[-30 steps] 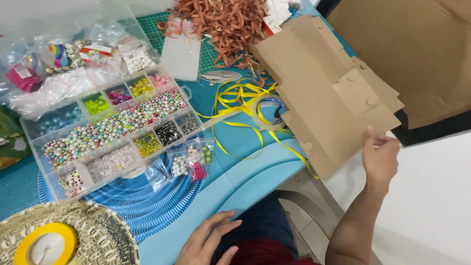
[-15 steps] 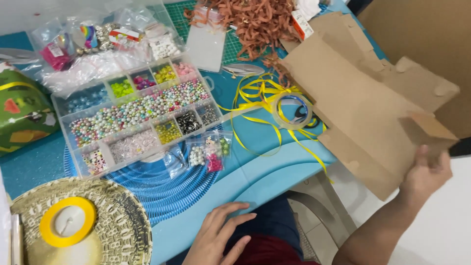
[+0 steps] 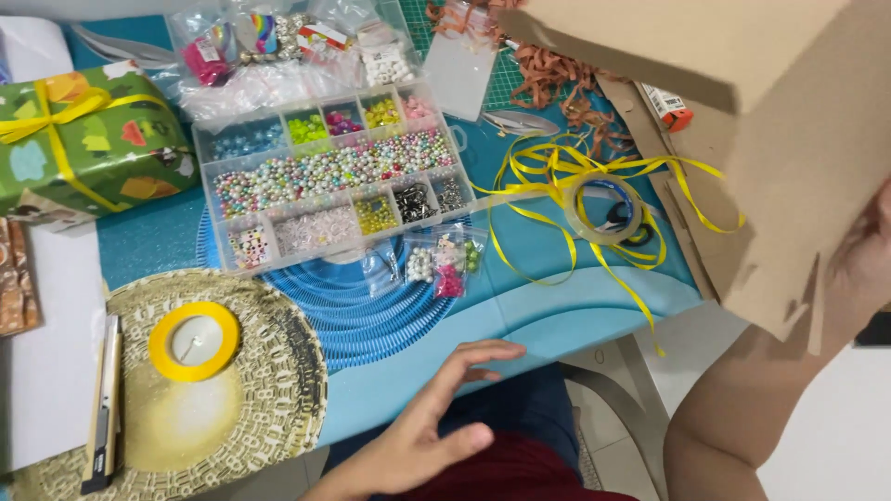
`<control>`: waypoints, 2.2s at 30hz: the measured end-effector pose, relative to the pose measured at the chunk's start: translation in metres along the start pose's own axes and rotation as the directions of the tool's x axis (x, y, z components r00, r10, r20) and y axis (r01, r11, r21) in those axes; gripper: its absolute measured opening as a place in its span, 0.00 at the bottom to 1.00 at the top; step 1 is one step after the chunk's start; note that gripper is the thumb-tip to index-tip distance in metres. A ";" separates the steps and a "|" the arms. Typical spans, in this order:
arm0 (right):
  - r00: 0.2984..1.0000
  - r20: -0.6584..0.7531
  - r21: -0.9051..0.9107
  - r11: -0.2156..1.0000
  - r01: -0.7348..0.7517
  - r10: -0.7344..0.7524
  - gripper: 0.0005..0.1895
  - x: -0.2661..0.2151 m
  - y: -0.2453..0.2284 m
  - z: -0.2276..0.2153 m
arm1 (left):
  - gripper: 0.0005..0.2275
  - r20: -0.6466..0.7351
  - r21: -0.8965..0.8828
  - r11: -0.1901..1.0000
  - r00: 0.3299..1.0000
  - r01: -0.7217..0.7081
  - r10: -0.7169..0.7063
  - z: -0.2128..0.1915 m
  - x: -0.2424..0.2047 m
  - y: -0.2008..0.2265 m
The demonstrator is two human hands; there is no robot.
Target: Assembling a small cardboard gift box and filling it with shredded paper and small bags of jewelry components.
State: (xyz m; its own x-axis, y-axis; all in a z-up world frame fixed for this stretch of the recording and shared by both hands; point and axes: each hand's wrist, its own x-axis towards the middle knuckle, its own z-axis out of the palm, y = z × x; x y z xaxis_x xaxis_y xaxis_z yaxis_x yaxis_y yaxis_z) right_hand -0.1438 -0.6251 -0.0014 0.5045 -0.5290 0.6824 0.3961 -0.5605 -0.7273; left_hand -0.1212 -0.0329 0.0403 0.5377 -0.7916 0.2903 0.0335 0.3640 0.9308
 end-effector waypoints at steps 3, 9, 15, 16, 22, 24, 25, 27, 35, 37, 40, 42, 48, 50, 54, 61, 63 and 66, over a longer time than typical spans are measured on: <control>0.994 0.109 0.100 0.995 0.014 -0.024 0.09 0.005 -0.052 0.072 | 0.41 -0.099 -0.450 0.892 0.995 -0.050 0.006 -0.013 0.001 -0.007; 0.853 0.384 0.056 0.913 -0.405 0.354 0.25 -0.044 -0.167 0.186 | 0.55 -0.568 -0.585 0.604 0.805 -0.541 0.172 -0.050 -0.049 0.041; 0.682 0.421 -0.010 0.755 -0.656 0.598 0.16 -0.114 -0.153 0.217 | 0.36 -0.908 0.391 0.904 0.235 0.173 0.347 -0.040 -0.124 0.019; 0.678 0.421 -0.012 0.751 -0.661 0.603 0.16 -0.122 -0.145 0.218 | 0.36 -0.909 0.387 0.904 0.235 0.179 0.343 -0.036 -0.124 0.023; 0.598 0.627 -0.146 0.829 -0.539 0.499 0.22 -0.147 -0.145 0.237 | 0.34 -0.889 0.455 0.760 0.290 0.464 0.355 -0.026 -0.145 0.013; 0.561 0.681 -0.104 0.820 -0.562 0.471 0.25 -0.152 -0.143 0.244 | 0.31 -0.715 0.610 0.198 0.426 0.767 0.554 -0.019 -0.141 0.017; 0.558 0.681 -0.106 0.818 -0.566 0.475 0.25 -0.153 -0.144 0.245 | 0.31 -0.717 0.609 0.196 0.427 0.769 0.551 -0.008 -0.133 0.015; 0.560 0.617 -0.192 0.796 -0.575 0.553 0.26 -0.156 -0.145 0.249 | 0.21 -0.576 0.445 -0.198 0.449 0.873 0.683 0.014 -0.120 0.011; 0.806 0.585 -0.296 0.949 0.105 0.093 0.17 -0.156 -0.202 0.209 | 0.37 0.022 0.988 -0.153 0.995 -0.006 0.100 0.025 -0.049 -0.046; 0.771 0.636 -0.283 0.942 0.180 0.044 0.11 -0.161 -0.206 0.186 | 0.40 0.044 0.981 -0.188 0.999 -0.039 0.020 0.019 -0.047 -0.055; 0.391 0.913 -0.171 0.979 0.114 0.114 0.33 -0.167 -0.200 0.160 | 0.20 0.043 0.995 -0.096 0.991 -0.031 0.125 0.012 -0.044 -0.052; 0.138 0.974 -0.199 0.970 0.138 0.180 0.44 -0.167 -0.199 0.155 | 0.18 0.046 0.997 -0.064 0.988 -0.037 0.145 0.008 -0.043 -0.049; 0.396 0.901 -0.216 0.975 0.047 0.180 0.21 -0.175 -0.189 0.156 | 0.12 -0.069 0.992 0.114 0.975 0.046 0.211 -0.003 -0.035 -0.041; 0.294 0.936 -0.230 0.968 0.099 0.193 0.33 -0.172 -0.184 0.155 | 0.08 -0.149 0.979 0.170 0.966 0.114 0.212 -0.009 -0.031 -0.039; 0.227 0.948 -0.260 0.953 0.155 0.222 0.32 -0.173 -0.185 0.155 | 0.05 -0.430 0.869 0.302 0.900 0.391 0.074 -0.018 -0.033 -0.054; 0.532 0.788 -0.354 0.935 -0.020 0.310 0.16 -0.183 -0.188 0.159 | 0.08 -0.447 0.889 0.156 0.891 0.431 0.083 0.000 -0.013 -0.045; 0.613 0.639 -0.543 0.837 -0.069 0.465 0.27 -0.189 -0.180 0.165 | 0.11 -0.356 0.890 -0.214 0.907 0.403 0.225 0.004 -0.009 -0.045; 0.638 0.596 -0.507 0.845 -0.172 0.488 0.30 -0.188 -0.181 0.172 | 0.07 -0.366 0.920 -0.051 0.899 0.388 0.241 0.005 -0.012 -0.047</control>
State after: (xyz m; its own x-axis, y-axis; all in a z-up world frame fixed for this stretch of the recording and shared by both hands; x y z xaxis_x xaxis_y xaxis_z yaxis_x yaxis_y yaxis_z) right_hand -0.1787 -0.3143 -0.0106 0.9724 -0.2305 0.0369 -0.1409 -0.7057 -0.6944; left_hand -0.1335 -0.0430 -0.0054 0.7998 -0.4440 0.4040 -0.5680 -0.7774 0.2702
